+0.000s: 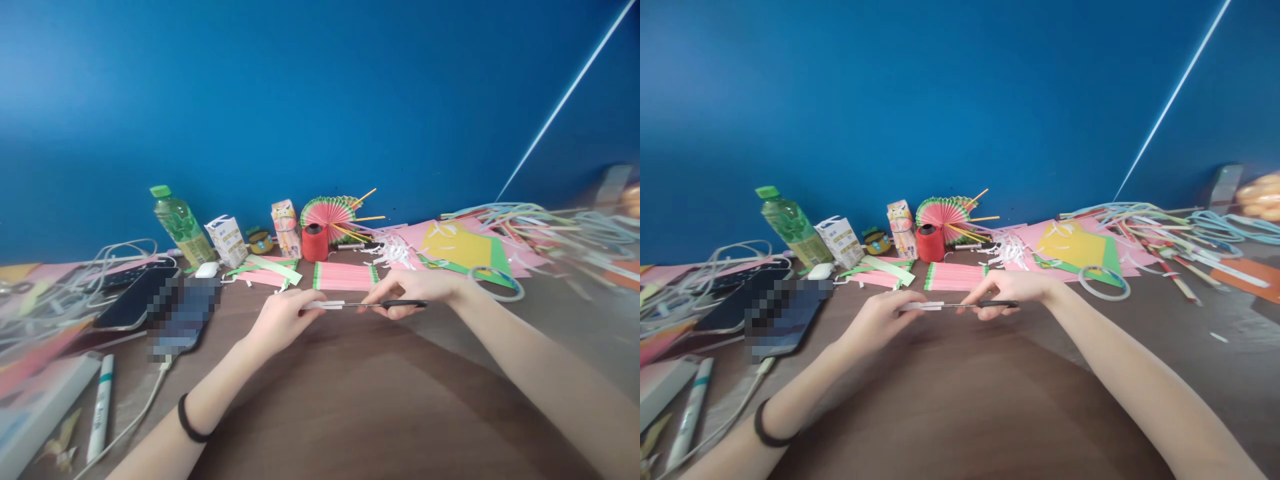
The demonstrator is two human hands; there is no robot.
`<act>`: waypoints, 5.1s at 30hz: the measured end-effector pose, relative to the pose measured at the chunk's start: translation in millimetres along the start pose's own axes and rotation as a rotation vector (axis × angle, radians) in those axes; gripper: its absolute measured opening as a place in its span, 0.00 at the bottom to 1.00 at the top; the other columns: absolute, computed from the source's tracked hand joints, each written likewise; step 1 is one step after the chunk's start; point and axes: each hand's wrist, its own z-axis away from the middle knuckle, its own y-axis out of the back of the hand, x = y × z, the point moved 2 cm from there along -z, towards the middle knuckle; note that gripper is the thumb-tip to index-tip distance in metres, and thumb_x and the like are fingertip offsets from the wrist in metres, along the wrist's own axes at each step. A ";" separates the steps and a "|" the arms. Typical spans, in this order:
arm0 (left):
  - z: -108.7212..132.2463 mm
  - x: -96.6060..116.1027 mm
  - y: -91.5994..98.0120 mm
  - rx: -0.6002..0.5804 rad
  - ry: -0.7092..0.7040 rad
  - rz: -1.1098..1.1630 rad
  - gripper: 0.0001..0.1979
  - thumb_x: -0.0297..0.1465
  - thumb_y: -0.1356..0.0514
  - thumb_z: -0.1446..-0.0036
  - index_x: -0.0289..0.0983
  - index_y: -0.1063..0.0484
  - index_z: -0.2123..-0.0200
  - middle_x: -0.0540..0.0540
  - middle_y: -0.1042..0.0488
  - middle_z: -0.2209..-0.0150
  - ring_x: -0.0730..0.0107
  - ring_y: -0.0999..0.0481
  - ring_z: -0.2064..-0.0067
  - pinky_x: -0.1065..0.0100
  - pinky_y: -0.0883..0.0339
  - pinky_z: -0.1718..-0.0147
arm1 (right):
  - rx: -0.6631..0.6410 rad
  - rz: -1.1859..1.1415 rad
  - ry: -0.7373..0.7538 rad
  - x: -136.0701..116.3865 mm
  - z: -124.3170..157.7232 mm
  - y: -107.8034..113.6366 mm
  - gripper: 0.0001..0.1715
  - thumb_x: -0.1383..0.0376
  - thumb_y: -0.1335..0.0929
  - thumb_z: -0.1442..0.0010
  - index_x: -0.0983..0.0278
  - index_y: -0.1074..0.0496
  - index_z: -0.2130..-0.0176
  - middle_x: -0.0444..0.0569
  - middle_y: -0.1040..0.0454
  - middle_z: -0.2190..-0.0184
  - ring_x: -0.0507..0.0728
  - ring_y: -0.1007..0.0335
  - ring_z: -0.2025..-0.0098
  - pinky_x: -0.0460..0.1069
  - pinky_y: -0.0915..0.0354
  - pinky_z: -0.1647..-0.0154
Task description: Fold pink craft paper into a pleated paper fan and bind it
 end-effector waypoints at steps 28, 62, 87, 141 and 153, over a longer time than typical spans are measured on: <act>-0.1 2.1 2.5 0.020 0.063 0.015 0.09 0.34 0.47 0.46 0.43 0.30 0.62 0.53 0.24 0.69 0.73 0.27 0.70 0.74 0.39 0.70 | 0.019 -0.012 -0.007 2.6 -0.3 -0.4 0.30 0.57 0.32 0.50 0.66 0.33 0.49 0.47 0.37 0.68 0.46 0.46 0.75 0.43 0.46 0.76; 0.0 -0.7 0.9 -0.010 0.056 0.019 0.10 0.34 0.47 0.46 0.43 0.29 0.62 0.51 0.24 0.68 0.71 0.28 0.68 0.73 0.39 0.69 | 0.004 0.022 0.002 6.1 -0.2 1.6 0.29 0.60 0.32 0.50 0.66 0.33 0.49 0.46 0.34 0.71 0.46 0.42 0.74 0.42 0.46 0.76; -0.7 8.8 2.6 -0.038 0.027 -0.109 0.11 0.33 0.47 0.45 0.44 0.29 0.59 0.49 0.24 0.65 0.69 0.27 0.66 0.73 0.39 0.70 | -0.003 0.155 -0.048 -4.5 2.4 -1.2 0.32 0.54 0.33 0.50 0.63 0.34 0.48 0.46 0.31 0.70 0.45 0.42 0.78 0.41 0.45 0.78; 1.8 22.1 -20.3 -0.028 0.499 1.379 0.08 0.31 0.45 0.48 0.38 0.45 0.73 0.44 0.23 0.68 0.61 0.23 0.62 0.57 0.37 0.56 | 0.711 0.162 0.274 -35.9 -25.1 -43.0 0.11 0.69 0.38 0.44 0.62 0.32 0.59 0.47 0.30 0.61 0.52 0.34 0.59 0.50 0.37 0.57; 2.7 29.0 -24.4 0.063 0.531 1.333 0.09 0.31 0.46 0.51 0.38 0.46 0.76 0.56 0.32 0.76 0.70 0.24 0.70 0.64 0.33 0.62 | 0.714 0.013 0.193 -35.7 -35.5 -62.4 0.05 0.68 0.37 0.44 0.63 0.33 0.66 0.44 0.29 0.67 0.52 0.34 0.64 0.48 0.39 0.61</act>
